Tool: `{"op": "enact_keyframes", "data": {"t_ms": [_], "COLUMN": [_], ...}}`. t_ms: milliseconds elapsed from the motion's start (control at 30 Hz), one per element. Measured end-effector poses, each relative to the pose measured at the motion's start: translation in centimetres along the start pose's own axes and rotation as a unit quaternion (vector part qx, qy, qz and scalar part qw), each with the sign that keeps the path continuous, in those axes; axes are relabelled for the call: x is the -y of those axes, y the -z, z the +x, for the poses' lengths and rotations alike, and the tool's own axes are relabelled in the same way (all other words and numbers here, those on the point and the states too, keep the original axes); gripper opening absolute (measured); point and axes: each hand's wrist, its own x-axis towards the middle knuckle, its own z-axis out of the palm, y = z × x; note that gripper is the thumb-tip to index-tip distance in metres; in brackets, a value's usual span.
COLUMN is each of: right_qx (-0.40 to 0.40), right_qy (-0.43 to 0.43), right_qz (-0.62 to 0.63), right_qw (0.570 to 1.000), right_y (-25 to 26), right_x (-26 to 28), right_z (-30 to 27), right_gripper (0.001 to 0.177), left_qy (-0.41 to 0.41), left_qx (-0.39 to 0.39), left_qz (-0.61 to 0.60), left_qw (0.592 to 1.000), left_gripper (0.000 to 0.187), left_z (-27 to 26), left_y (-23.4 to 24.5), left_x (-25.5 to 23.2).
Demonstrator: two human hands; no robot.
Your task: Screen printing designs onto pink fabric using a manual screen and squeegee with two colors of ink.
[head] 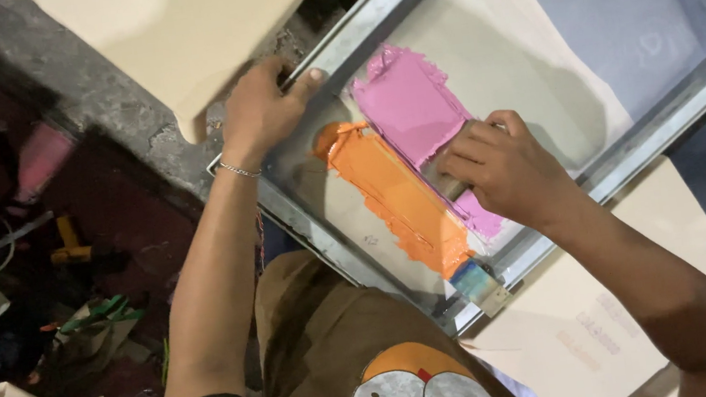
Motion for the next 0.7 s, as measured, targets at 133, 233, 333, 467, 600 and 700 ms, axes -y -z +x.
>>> {"op": "enact_keyframes", "data": {"t_ms": [133,233,333,467,600,700], "right_qx": [-0.01,-0.01,0.02,0.011,0.027,-0.069], "right_qy": [0.043,0.042,0.041,0.02,-0.034,-0.044], "right_qz": [-0.002,-0.036,-0.018,-0.001,0.049,0.001], "right_qw": [0.999,0.998,0.999,1.0,0.998,0.997], "right_y": [2.0,1.7,1.1,0.7,0.8,1.1], "right_x": [0.6,0.8,0.9,1.3,0.2,-0.3], "right_z": [-1.8,-4.6,-7.6,-10.8,-10.6,-5.1], "right_gripper": [0.048,0.039,0.057,0.049,0.061,0.033], "left_qy": [0.042,0.02,0.013,0.005,0.039,-0.001], "left_qx": [0.049,0.037,0.027,0.035,0.038,0.005], "left_qz": [0.055,0.054,0.046,0.057,0.063,0.003], "left_qw": [0.996,0.998,0.998,0.998,0.997,1.0], "left_gripper": [0.053,0.047,0.042,0.052,0.057,0.055], "left_z": [0.8,0.9,0.9,1.0,0.9,-0.1], "left_y": [-0.4,-0.7,-0.7,-0.7,-0.3,0.0], "left_x": [0.3,0.8,0.9,1.0,0.1,-0.1]}}
